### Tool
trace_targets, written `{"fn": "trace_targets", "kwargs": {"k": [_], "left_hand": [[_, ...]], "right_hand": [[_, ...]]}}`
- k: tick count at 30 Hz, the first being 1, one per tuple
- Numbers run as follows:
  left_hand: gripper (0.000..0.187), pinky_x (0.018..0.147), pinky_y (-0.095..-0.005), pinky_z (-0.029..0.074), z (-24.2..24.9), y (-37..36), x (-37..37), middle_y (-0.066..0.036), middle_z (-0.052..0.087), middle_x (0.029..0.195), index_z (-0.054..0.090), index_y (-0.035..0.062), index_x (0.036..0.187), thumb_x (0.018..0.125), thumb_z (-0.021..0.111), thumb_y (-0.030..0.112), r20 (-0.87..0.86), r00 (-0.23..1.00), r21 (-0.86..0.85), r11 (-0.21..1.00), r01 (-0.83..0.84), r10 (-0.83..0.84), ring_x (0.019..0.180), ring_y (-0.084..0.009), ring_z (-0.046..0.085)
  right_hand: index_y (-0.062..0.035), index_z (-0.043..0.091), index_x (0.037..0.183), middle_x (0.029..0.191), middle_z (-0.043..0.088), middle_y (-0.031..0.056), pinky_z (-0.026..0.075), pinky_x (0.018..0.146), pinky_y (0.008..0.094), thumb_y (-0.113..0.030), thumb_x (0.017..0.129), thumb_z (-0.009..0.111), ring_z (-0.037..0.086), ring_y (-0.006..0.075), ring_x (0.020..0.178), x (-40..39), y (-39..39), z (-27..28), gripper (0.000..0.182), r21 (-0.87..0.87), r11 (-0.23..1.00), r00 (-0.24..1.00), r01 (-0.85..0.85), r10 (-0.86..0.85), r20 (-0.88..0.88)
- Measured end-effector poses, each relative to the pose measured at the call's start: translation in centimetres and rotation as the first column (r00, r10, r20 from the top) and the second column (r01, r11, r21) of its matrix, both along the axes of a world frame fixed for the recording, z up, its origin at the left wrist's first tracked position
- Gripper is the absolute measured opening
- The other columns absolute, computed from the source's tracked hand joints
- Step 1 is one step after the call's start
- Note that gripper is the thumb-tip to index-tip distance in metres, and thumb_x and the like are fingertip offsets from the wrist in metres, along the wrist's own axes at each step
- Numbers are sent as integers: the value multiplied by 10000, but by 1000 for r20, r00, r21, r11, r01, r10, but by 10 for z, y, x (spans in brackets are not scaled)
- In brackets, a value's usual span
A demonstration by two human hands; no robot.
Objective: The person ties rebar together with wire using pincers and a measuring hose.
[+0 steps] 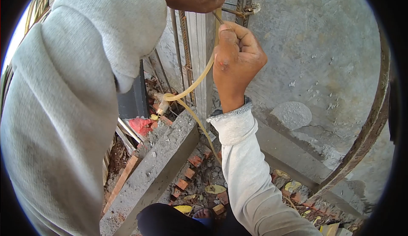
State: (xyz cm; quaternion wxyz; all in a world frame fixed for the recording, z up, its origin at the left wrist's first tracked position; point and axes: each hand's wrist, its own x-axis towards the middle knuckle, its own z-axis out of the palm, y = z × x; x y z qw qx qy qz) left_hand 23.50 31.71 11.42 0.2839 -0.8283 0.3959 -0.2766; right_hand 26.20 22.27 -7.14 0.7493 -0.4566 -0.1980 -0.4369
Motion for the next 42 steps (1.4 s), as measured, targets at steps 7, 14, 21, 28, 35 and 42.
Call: {"fn": "trace_targets", "kwargs": {"k": [7, 14, 21, 28, 35, 42], "left_hand": [[247, 1268, -590, 99, -1, 1, 6, -109, 719, 943, 783, 79, 963, 901, 566, 179, 62, 998, 34, 999, 5, -7, 1127, -319, 592], [244, 1268, -593, 110, -1, -1, 1, -108, 718, 952, 783, 85, 970, 900, 570, 180, 42, 999, 34, 999, -27, 26, 1133, -314, 592], [240, 1269, -594, 109, 0, 0, 2, -103, 718, 948, 784, 86, 970, 899, 574, 180, 44, 999, 35, 999, -12, 10, 1121, -309, 598], [232, 1264, -600, 116, 2, -3, 1, -100, 720, 947, 785, 82, 972, 903, 586, 180, 8, 999, 25, 999, -36, 36, 1099, -304, 604], [234, 1261, -606, 116, 0, -3, 0, -97, 719, 948, 792, 82, 992, 912, 596, 183, 38, 999, 31, 999, -18, 16, 1104, -300, 604], [236, 1258, -614, 120, 1, -4, -6, -101, 719, 952, 792, 77, 994, 913, 597, 182, 12, 1000, 28, 1000, -6, 6, 1106, -304, 607]], "right_hand": [[89, 719, 948, 822, 722, 101, 535, 632, 237, -38, 923, 672, 663, 98, 719, -4, 0, -1, 137, 4, 998, 998, -58, 58, -19], [92, 709, 957, 853, 722, 117, 567, 670, 259, -37, 934, 659, 692, 131, 760, -2, -2, -1, 141, -62, 998, 998, 24, -27, -54], [89, 704, 957, 836, 723, 104, 550, 635, 254, -33, 942, 654, 689, 118, 747, -1, -1, 1, 133, -78, 995, 997, 68, -70, -19], [95, 696, 991, 818, 720, 109, 545, 629, 250, -36, 952, 654, 684, 115, 722, -8, -2, 4, 143, -99, 991, 995, 89, -93, -30], [98, 688, 1010, 863, 726, 125, 555, 649, 249, -44, 965, 652, 691, 125, 743, -9, -2, 3, 153, -145, 980, 990, 134, -139, -28], [78, 719, 963, 771, 689, 51, 473, 581, 222, -75, 935, 681, 600, 65, 657, -4, 2, 4, 160, -40, 994, 995, 98, -98, 16]]}}
